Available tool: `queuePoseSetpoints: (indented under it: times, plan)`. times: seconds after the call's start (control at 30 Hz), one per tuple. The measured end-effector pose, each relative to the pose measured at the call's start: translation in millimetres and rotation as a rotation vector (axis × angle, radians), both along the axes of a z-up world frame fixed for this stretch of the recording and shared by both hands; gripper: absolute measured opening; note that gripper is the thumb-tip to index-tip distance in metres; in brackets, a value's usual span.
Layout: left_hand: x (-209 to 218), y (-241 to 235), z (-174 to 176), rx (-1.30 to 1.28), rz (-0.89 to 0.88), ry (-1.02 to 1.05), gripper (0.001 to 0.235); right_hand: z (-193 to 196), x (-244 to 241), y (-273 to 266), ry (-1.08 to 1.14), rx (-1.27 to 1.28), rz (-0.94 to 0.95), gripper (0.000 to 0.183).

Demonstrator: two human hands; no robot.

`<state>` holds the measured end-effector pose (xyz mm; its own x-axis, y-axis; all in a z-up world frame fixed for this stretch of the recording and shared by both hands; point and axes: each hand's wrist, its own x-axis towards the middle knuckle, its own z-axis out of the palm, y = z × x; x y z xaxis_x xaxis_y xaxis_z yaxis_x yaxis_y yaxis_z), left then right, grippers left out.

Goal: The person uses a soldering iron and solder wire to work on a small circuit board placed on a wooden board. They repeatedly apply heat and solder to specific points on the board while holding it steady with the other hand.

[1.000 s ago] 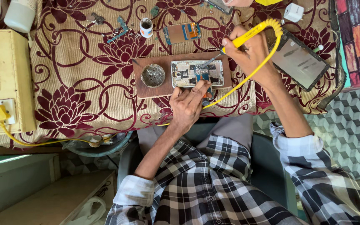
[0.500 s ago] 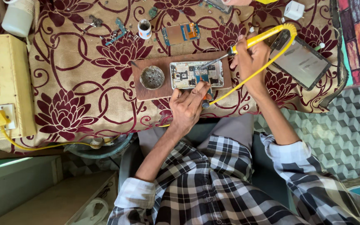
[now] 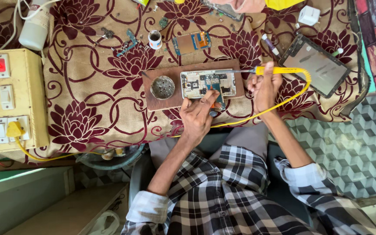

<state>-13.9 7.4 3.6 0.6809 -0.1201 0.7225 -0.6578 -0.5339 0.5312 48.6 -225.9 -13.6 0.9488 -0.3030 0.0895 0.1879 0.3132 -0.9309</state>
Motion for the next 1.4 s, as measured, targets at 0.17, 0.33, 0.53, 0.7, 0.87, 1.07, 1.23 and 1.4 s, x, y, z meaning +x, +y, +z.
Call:
queuePoseSetpoints:
  times: [0.17,0.33,0.53,0.7,0.87,1.07,1.23,1.4]
  plan:
    - [-2,-1,2,0.055,0.029,-0.018,0.057,-8,2,10,-0.054,-0.157,-0.022,0.037]
    - [4,-2,1,0.076,0.05,-0.041,0.059,-10,-3,19,-0.182,-0.217,0.014,0.031]
    - [1,-1,-10,0.105,0.052,-0.035,0.064,-13,-10,17,-0.198,-0.323,0.042,0.03]
    - [3,-6,-21,0.095,0.075,-0.065,0.061,-18,-9,14,-0.192,-0.168,-0.132,0.032]
    - [4,-8,-25,0.108,0.114,-0.091,0.044,-18,-9,15,-0.233,-0.121,-0.096,0.034]
    - [2,-6,-19,0.092,0.08,-0.059,0.042,-12,-12,18,-0.159,-0.133,-0.07,0.036]
    - [7,-5,-11,0.079,0.075,-0.069,0.039,-11,-11,17,-0.122,-0.186,-0.024,0.035]
    - [7,-7,-14,0.075,0.069,-0.06,0.037,-23,-9,12,-0.132,-0.047,-0.127,0.035]
